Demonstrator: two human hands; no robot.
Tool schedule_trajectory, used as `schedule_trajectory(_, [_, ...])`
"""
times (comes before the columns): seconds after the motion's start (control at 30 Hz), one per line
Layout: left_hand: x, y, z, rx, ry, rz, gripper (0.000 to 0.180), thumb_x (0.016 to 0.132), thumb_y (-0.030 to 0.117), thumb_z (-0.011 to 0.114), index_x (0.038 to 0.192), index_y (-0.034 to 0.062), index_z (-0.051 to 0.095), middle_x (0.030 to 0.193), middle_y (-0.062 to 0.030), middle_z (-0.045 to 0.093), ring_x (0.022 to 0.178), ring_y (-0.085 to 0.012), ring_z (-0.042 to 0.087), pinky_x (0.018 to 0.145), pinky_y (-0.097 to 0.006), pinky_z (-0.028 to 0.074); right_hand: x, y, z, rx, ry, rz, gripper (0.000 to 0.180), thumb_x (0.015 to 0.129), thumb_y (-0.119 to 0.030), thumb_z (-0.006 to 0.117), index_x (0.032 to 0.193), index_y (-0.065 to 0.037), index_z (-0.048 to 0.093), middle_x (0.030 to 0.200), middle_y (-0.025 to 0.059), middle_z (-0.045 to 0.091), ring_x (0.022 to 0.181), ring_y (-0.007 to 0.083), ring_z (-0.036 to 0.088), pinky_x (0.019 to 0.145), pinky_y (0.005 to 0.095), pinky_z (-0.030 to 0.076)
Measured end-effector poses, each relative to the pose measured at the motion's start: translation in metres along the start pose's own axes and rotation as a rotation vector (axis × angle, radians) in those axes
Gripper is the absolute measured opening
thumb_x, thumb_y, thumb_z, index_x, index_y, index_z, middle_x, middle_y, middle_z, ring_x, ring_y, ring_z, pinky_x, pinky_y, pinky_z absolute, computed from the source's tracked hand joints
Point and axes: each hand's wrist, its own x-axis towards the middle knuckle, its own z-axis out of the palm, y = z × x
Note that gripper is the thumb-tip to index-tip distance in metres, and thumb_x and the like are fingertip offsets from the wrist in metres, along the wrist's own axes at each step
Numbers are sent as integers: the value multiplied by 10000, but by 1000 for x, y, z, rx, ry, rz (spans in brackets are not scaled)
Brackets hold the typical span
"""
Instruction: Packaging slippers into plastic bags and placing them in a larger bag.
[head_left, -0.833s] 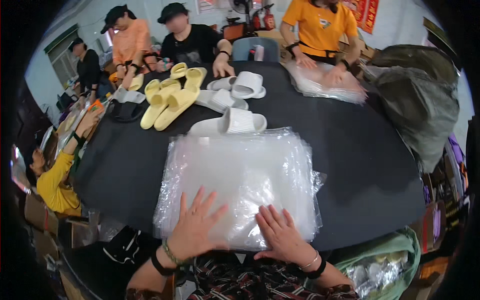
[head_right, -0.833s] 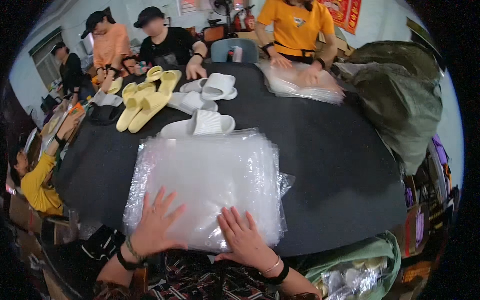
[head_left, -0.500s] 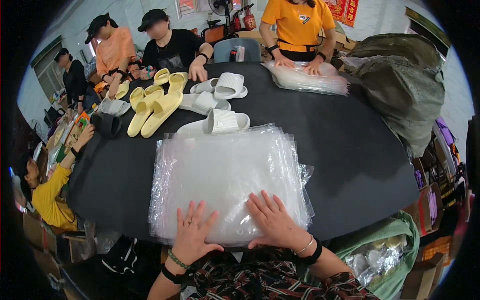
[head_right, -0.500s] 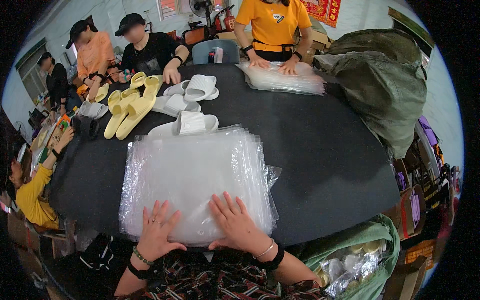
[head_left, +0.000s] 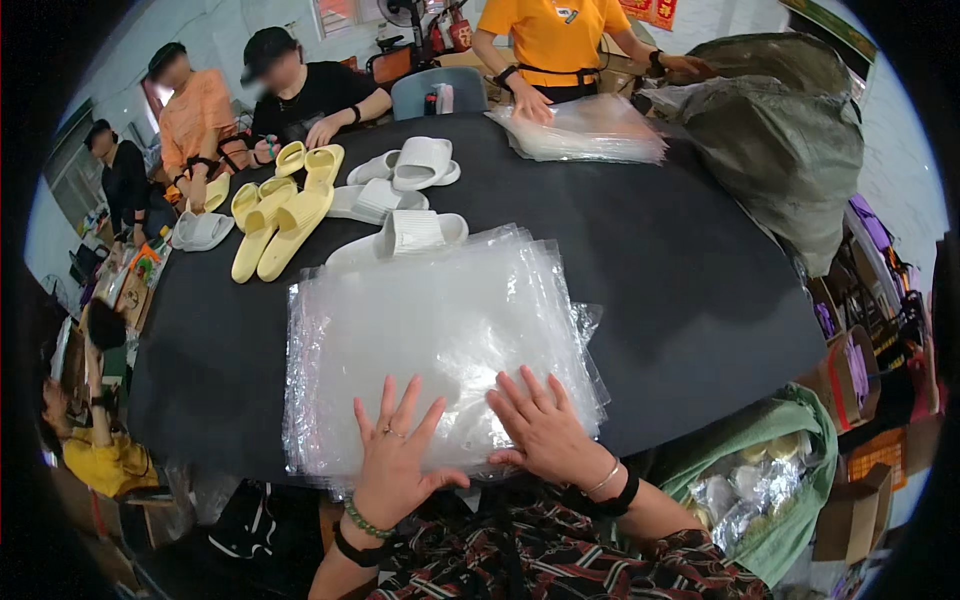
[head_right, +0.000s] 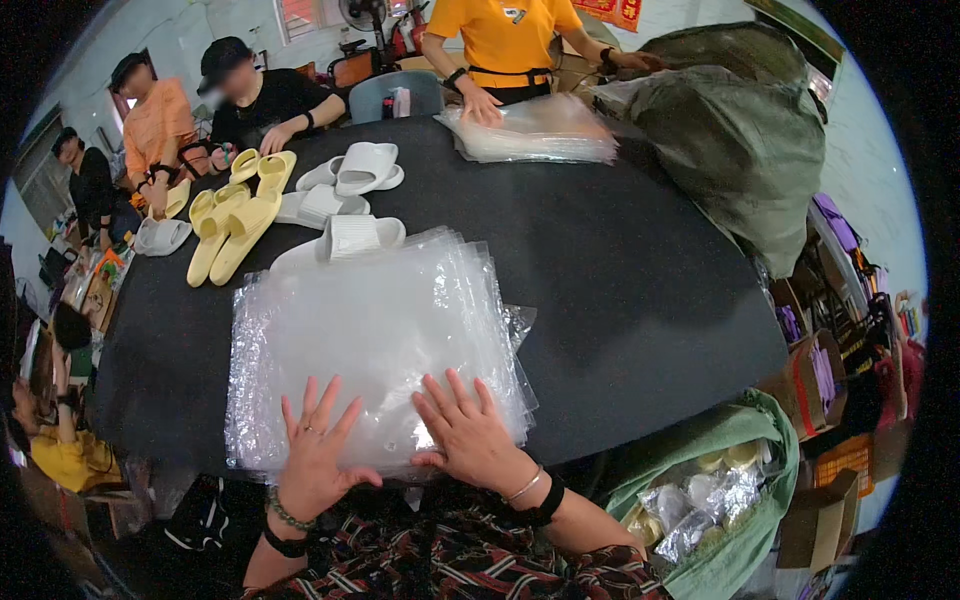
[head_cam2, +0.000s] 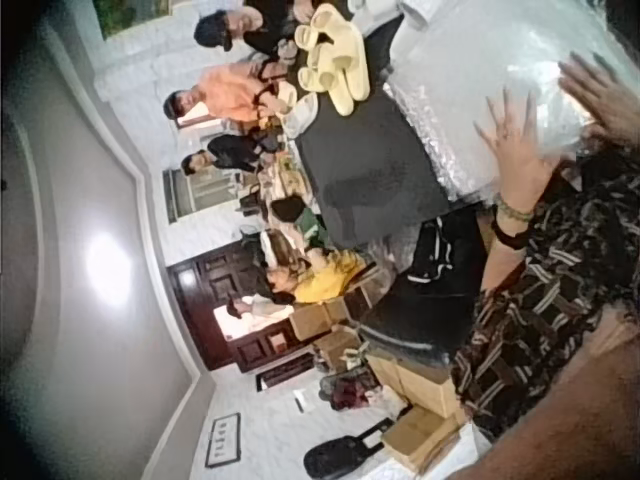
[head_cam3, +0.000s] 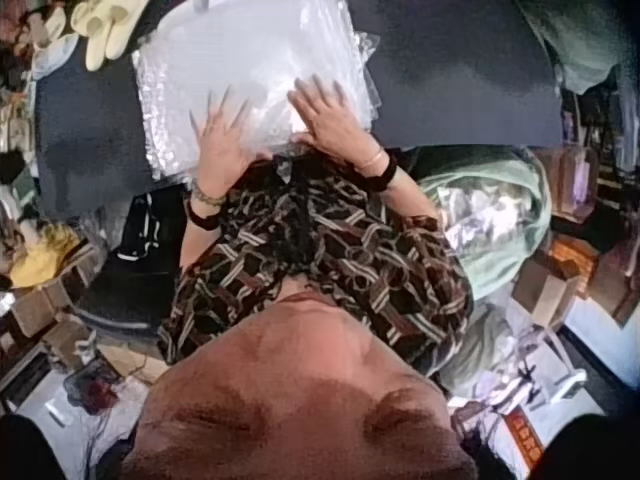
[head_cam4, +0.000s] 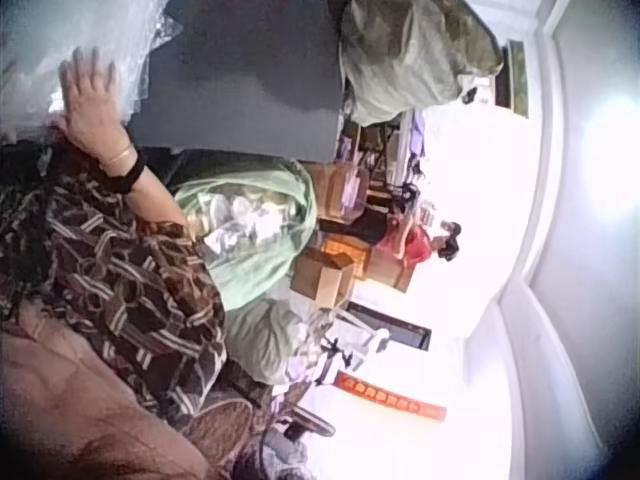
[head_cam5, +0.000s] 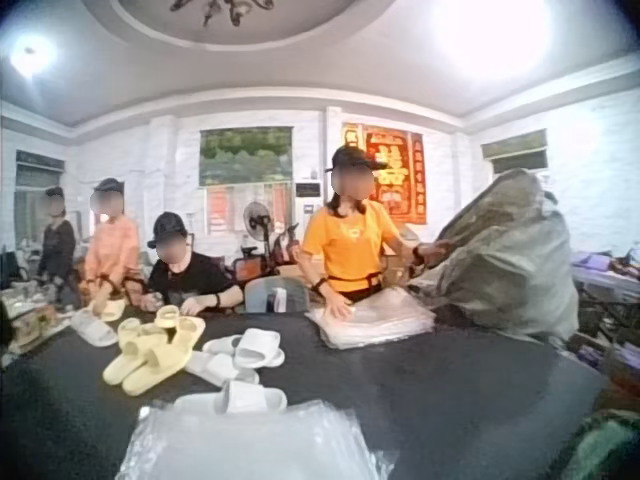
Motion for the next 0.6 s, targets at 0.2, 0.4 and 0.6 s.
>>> schedule_trajectory(0.2, [17, 0, 70, 103, 0, -2, 624, 963, 487, 495, 1461, 113, 455, 1570, -160, 322, 1477, -390, 215, 1148, -658, 60, -5, 10, 8, 86, -46, -7, 888, 831, -556, 653, 1472, -8, 377, 1575, 201, 283, 1474, 400, 215, 1156, 608, 198])
schedule_trajectory(0.4, [20, -9, 83, 307, -8, -55, 600, 976, 418, 490, 1497, 129, 414, 1596, -120, 302, 1486, -356, 223, 1173, -599, 78, -70, 82, -62, 160, 529, 110, 604, 828, -234, 735, 1351, -45, 499, 1493, 205, 388, 1434, 412, 300, 1107, 560, 314])
schedule_trajectory(0.6, [20, -9, 89, 350, -20, -38, 567, 1007, 375, 426, 1524, 147, 372, 1611, -103, 280, 1495, -342, 210, 1172, -600, 81, -285, 186, -62, -117, 1120, 958, 284, 880, -72, 642, 1159, -27, 619, 1344, 198, 547, 1274, 371, 497, 1072, 428, 387])
